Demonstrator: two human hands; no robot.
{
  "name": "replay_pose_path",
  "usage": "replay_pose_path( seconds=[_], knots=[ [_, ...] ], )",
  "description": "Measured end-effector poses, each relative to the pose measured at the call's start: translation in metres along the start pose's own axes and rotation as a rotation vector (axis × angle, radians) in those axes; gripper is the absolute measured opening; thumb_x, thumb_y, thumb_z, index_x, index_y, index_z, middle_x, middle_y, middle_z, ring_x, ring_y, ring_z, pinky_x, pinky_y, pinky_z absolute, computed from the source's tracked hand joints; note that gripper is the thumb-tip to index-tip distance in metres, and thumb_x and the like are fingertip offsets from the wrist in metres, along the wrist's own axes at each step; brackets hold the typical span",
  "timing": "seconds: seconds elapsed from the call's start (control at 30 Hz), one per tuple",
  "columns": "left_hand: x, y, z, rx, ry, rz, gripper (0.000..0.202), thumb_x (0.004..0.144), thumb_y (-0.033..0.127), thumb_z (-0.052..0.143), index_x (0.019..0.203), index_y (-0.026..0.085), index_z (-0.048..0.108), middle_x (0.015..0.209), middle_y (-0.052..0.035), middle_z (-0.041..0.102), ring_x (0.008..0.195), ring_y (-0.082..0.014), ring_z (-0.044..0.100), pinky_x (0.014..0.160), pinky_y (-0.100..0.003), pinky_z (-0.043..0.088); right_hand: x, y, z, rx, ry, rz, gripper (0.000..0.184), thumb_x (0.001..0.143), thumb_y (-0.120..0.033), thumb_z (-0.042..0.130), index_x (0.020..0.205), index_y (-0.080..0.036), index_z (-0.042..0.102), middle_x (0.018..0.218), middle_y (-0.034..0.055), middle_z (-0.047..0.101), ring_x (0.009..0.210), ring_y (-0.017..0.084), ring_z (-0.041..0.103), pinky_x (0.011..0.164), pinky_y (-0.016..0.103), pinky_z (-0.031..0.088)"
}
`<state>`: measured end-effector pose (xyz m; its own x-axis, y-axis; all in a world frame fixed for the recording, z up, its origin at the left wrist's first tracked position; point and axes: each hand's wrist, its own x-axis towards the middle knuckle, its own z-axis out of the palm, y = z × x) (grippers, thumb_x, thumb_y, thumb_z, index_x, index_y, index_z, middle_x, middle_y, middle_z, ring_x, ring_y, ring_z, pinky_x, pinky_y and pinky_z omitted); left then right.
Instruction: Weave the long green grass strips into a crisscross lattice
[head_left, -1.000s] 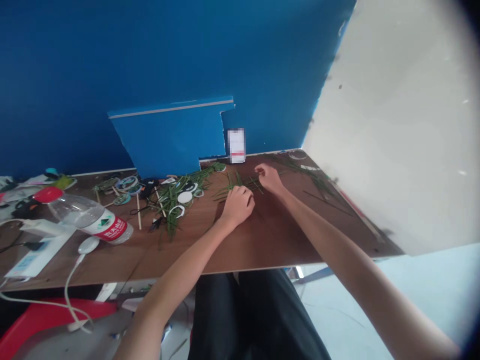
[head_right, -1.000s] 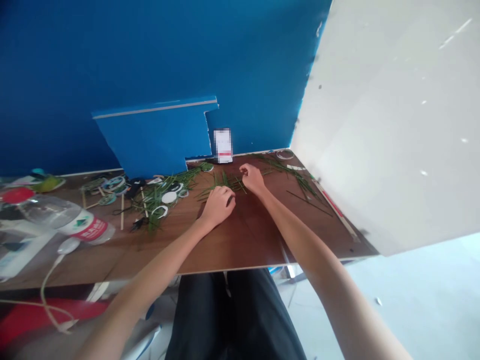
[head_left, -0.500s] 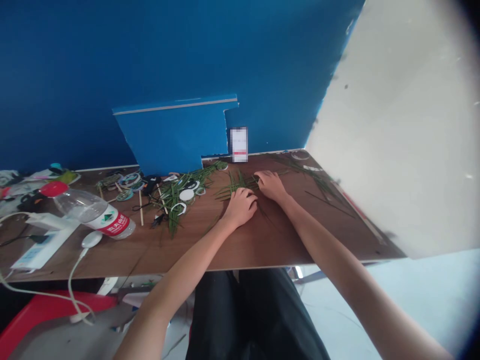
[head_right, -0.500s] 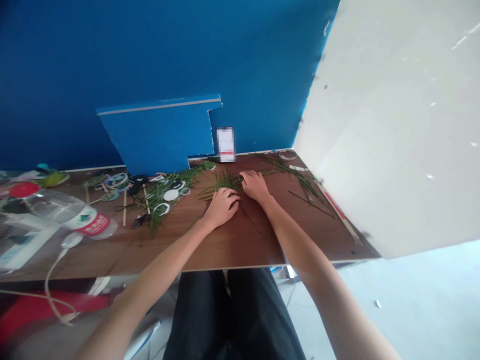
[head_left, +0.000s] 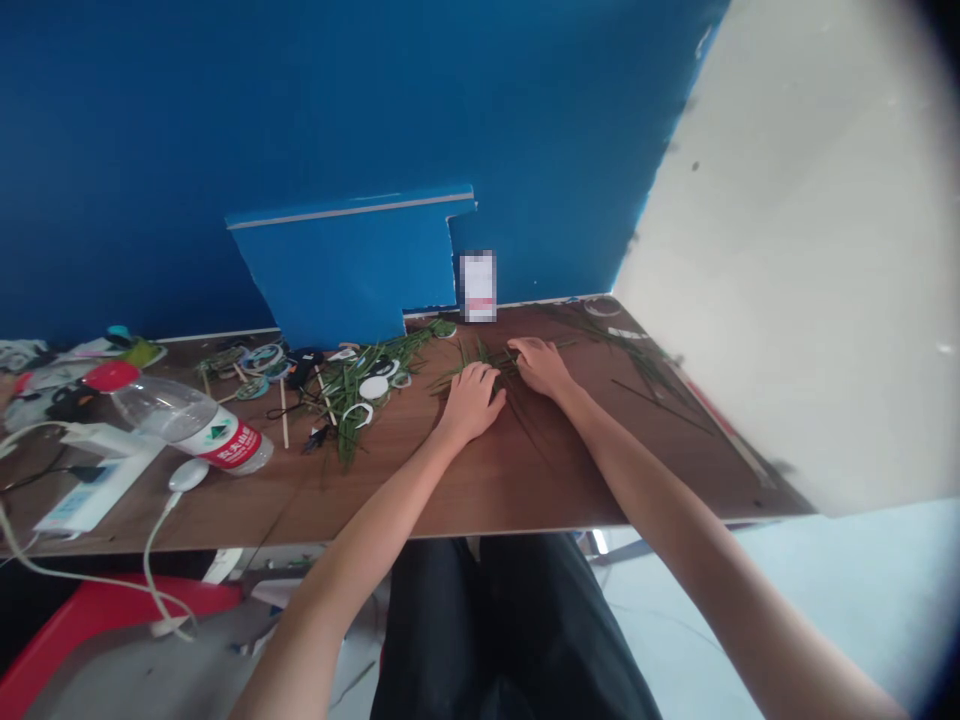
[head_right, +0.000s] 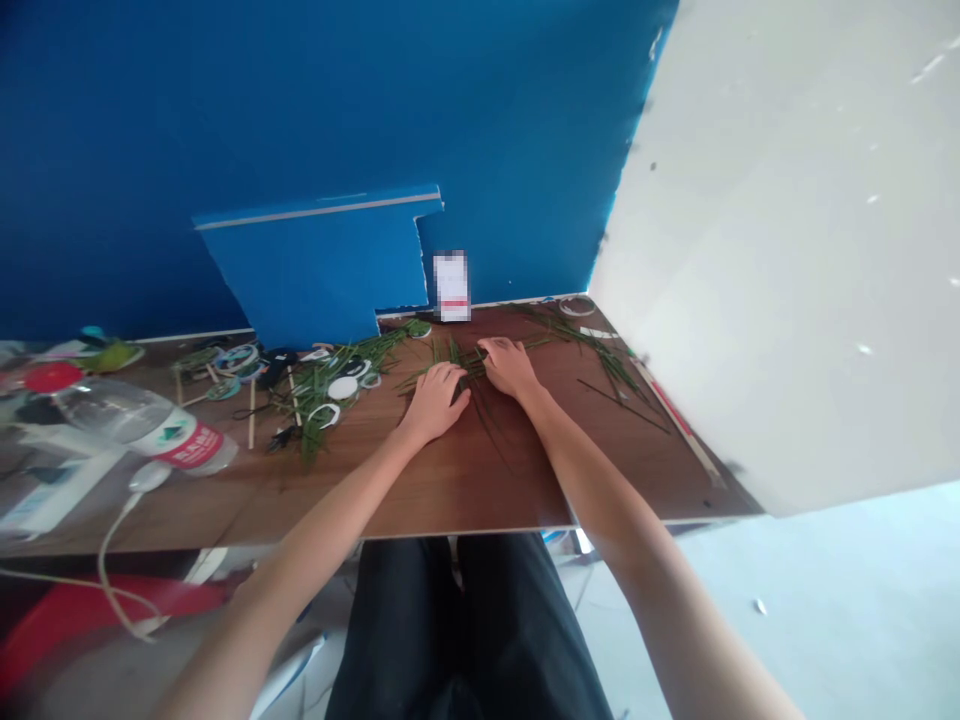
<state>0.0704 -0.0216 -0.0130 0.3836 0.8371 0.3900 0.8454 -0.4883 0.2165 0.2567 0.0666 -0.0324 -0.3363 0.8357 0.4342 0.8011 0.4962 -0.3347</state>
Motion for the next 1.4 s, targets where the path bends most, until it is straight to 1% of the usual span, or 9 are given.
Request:
replay_pose_path(
  seconds=[0.2, 0.37, 0.5, 0.6, 0.7, 0.8, 0.93, 1.23, 1.4],
  knots=[
    [0.007, -0.001, -0.001, -0.043, 0.036, -0.041, 0.034, 0.094, 0.033, 0.049, 0.124, 0.017, 0.051, 0.130, -0.0132, 0.054, 0.129, -0.0265, 0.043, 0.106, -0.042, 0.035, -0.002, 0.004, -0.001, 0.008, 0.016, -0.019, 0.059, 0.074, 0.000, 0.040, 0.128, -0.019, 0.057, 0.128, 0.0102, 0.064, 0.123, 0.025, 0.051, 0.101, 0.044, 0.036],
    [0.021, 0.003, 0.010, -0.003, 0.035, -0.107, 0.049, 0.090, 0.047, 0.055, 0.127, 0.015, 0.050, 0.146, -0.0185, 0.039, 0.139, -0.0329, 0.031, 0.110, -0.049, 0.032, 0.001, 0.010, 0.004, 0.035, 0.008, 0.027, 0.060, 0.076, -0.001, 0.039, 0.132, -0.019, 0.052, 0.124, 0.0097, 0.066, 0.121, 0.026, 0.053, 0.098, 0.044, 0.039],
    [0.040, 0.007, 0.020, 0.000, -0.034, -0.133, 0.072, 0.082, 0.057, 0.061, 0.136, 0.012, 0.044, 0.153, -0.0221, 0.030, 0.143, -0.0372, 0.024, 0.114, -0.054, 0.024, 0.003, 0.012, 0.003, 0.072, 0.008, 0.050, 0.058, 0.080, -0.005, 0.039, 0.134, -0.020, 0.052, 0.129, 0.0092, 0.064, 0.122, 0.025, 0.053, 0.100, 0.045, 0.039],
    [0.054, 0.003, 0.025, -0.012, -0.104, -0.142, 0.086, 0.076, 0.065, 0.064, 0.141, 0.016, 0.039, 0.158, -0.0209, 0.021, 0.145, -0.0392, 0.018, 0.115, -0.057, 0.020, 0.003, 0.014, 0.002, 0.069, -0.008, 0.049, 0.055, 0.081, -0.007, 0.040, 0.133, -0.019, 0.053, 0.132, 0.0099, 0.062, 0.124, 0.026, 0.052, 0.102, 0.045, 0.038],
    [0.061, -0.006, 0.029, -0.021, -0.173, -0.145, 0.092, 0.073, 0.070, 0.063, 0.145, 0.019, 0.037, 0.160, -0.0201, 0.015, 0.146, -0.0418, 0.014, 0.114, -0.061, 0.018, 0.003, 0.016, 0.004, 0.064, -0.020, 0.040, 0.052, 0.082, -0.008, 0.039, 0.129, -0.018, 0.057, 0.131, 0.0110, 0.062, 0.123, 0.026, 0.052, 0.101, 0.045, 0.039],
    [0.063, -0.013, 0.032, 0.009, -0.178, -0.117, 0.088, 0.076, 0.072, 0.058, 0.145, 0.022, 0.039, 0.161, -0.0170, 0.013, 0.147, -0.0409, 0.011, 0.115, -0.061, 0.015, 0.004, 0.017, 0.006, 0.073, -0.020, 0.031, 0.052, 0.081, -0.006, 0.038, 0.127, -0.019, 0.059, 0.130, 0.0105, 0.063, 0.123, 0.026, 0.053, 0.102, 0.045, 0.039],
    [0.060, -0.015, 0.035, 0.064, -0.176, -0.109, 0.082, 0.080, 0.073, 0.050, 0.146, 0.025, 0.039, 0.162, -0.0119, 0.013, 0.148, -0.0366, 0.012, 0.117, -0.055, 0.015, 0.004, 0.015, 0.006, 0.090, -0.013, 0.047, 0.052, 0.082, -0.007, 0.037, 0.127, -0.019, 0.059, 0.130, 0.0095, 0.062, 0.123, 0.026, 0.053, 0.103, 0.046, 0.038],
    [0.059, -0.011, 0.032, 0.073, -0.184, -0.169, 0.083, 0.077, 0.072, 0.054, 0.143, 0.023, 0.042, 0.160, -0.0130, 0.018, 0.146, -0.0362, 0.017, 0.116, -0.055, 0.019, 0.004, 0.014, 0.006, 0.081, -0.020, 0.049, 0.053, 0.081, -0.007, 0.039, 0.128, -0.021, 0.060, 0.130, 0.0084, 0.063, 0.124, 0.027, 0.052, 0.102, 0.048, 0.038],
    [0.058, -0.011, 0.032, 0.068, -0.162, -0.165, 0.081, 0.078, 0.069, 0.054, 0.140, 0.019, 0.044, 0.159, -0.0150, 0.022, 0.145, -0.0350, 0.021, 0.116, -0.053, 0.021, 0.004, 0.016, 0.008, 0.078, -0.023, 0.044, 0.052, 0.082, -0.007, 0.039, 0.128, -0.021, 0.059, 0.130, 0.0091, 0.062, 0.125, 0.027, 0.051, 0.103, 0.049, 0.037]
  ],
)
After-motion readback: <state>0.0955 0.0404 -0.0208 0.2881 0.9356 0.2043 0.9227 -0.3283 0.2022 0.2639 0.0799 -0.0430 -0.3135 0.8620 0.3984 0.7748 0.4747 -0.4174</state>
